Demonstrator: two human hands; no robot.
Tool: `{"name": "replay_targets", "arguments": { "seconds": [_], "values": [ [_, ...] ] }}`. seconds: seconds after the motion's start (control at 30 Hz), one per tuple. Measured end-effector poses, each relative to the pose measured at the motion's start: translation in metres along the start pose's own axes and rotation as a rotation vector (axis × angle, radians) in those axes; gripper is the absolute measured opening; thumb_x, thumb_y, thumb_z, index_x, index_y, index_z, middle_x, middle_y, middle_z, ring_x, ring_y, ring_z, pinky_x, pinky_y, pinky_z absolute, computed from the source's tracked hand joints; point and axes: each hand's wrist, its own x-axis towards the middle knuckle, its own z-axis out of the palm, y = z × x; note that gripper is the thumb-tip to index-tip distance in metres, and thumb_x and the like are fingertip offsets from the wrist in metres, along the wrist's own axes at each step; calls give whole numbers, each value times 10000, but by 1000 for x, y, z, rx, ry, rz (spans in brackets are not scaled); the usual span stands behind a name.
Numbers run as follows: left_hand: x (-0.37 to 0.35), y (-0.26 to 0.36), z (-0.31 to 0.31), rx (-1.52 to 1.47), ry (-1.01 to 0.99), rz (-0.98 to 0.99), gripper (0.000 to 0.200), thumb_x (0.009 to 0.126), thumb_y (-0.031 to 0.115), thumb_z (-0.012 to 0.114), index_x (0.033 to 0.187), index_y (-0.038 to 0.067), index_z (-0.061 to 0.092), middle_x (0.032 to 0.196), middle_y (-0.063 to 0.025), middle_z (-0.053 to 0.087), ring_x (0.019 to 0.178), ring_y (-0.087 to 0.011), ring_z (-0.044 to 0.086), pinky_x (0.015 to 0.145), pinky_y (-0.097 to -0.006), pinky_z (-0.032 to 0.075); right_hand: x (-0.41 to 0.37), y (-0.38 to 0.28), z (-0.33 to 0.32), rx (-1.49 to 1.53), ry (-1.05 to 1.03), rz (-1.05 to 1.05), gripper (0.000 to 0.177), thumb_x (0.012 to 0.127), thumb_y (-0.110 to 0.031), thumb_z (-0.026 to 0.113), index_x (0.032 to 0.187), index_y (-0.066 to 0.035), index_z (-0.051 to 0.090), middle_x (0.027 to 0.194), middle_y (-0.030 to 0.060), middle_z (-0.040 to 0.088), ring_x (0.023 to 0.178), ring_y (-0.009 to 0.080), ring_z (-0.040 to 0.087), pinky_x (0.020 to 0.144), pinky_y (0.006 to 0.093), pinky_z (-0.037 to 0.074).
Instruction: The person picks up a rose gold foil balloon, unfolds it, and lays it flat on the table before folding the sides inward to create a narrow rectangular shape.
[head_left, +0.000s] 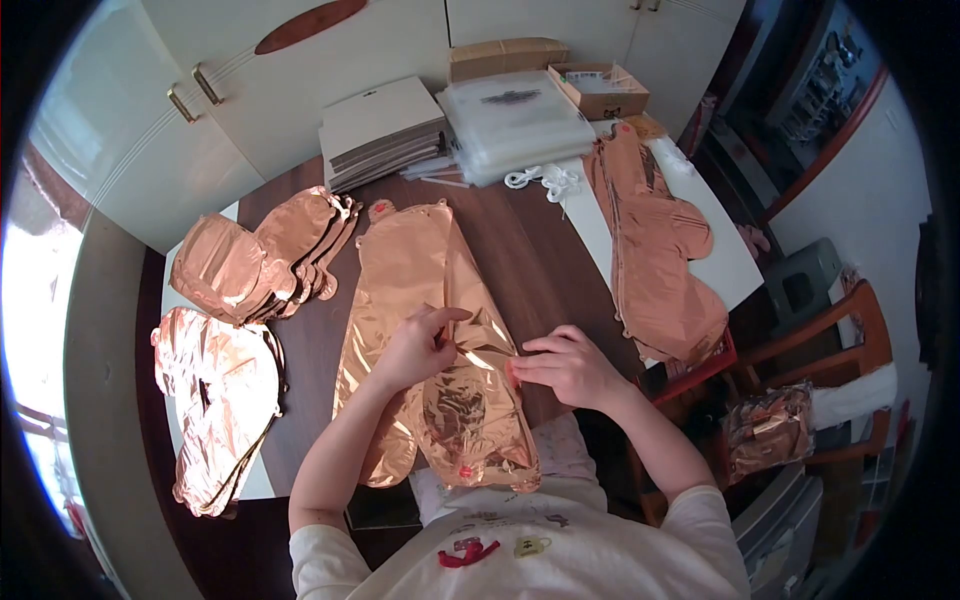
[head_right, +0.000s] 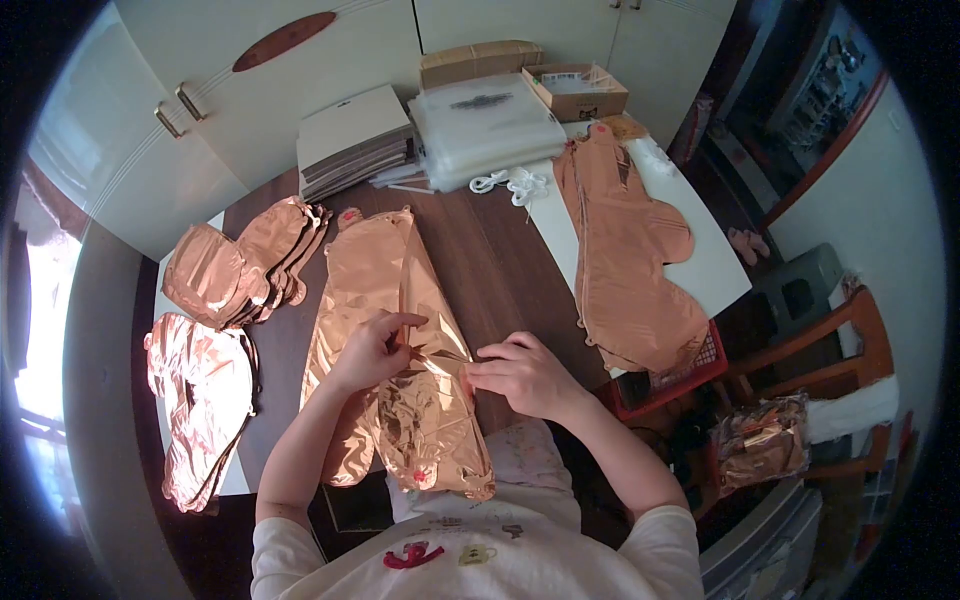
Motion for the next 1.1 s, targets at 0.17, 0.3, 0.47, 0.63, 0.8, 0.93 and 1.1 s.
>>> {"name": "replay_targets", "arguments": {
  "seconds": [0.17, 0.3, 0.47, 0.63, 0.8, 0.93, 1.1],
  "values": [
    [0, 0, -4, -41, -29, -1, 516, 716, 33, 604, 1226, 87, 542, 780, -100, 576, 656, -175, 587, 623, -302, 487, -2, 0, -2, -38, -33, 8, 210, 816, -81, 573, 939, -136, 734, 1047, -31, 695, 1042, 163, 596, 881, 337, 409],
    [10, 2, -11, -104, 27, -111, 555, 762, 69, 633, 1283, 62, 442, 789, -102, 592, 671, -188, 601, 624, -310, 496, -3, 0, -1, -30, -18, 13, 204, 812, -92, 577, 929, -141, 736, 1038, -36, 697, 1043, 157, 598, 880, 333, 409],
    [64, -16, -11, 91, 218, -92, 573, 799, 209, 665, 1282, 34, 412, 782, -118, 638, 732, -246, 651, 651, -358, 509, -2, -1, -1, -34, -22, 22, 187, 811, -104, 585, 914, -144, 736, 1025, -40, 698, 1026, 147, 606, 876, 330, 413],
    [105, -3, -22, 131, 48, -393, 385, 792, 356, 631, 992, 28, 607, 755, -131, 667, 788, -312, 658, 704, -406, 510, -2, -2, -1, -22, -5, 19, 178, 807, -94, 582, 888, -144, 733, 1017, -42, 700, 1025, 146, 608, 875, 327, 415],
    [119, -38, -5, 293, 204, -253, 307, 781, 369, 631, 786, 66, 682, 781, -112, 676, 832, -309, 645, 761, -431, 502, -1, -2, -3, -10, -1, 19, 181, 801, -76, 577, 877, -136, 730, 1002, -35, 703, 1031, 149, 612, 872, 323, 420],
    [123, -41, -1, 294, 174, -266, 274, 781, 353, 645, 814, 85, 691, 871, -121, 672, 882, -320, 624, 775, -441, 494, -2, -2, -1, 9, 18, 20, 181, 789, -69, 577, 871, -124, 729, 996, -22, 705, 1034, 155, 620, 888, 330, 425],
    [124, -45, 3, 329, 191, -234, 253, 777, 335, 666, 810, 84, 687, 865, -115, 661, 888, -310, 616, 765, -435, 487, -3, -1, 1, 6, 39, 7, 182, 781, -65, 576, 866, -114, 729, 999, -7, 705, 1023, 163, 630, 905, 348, 443]
  ]
}}
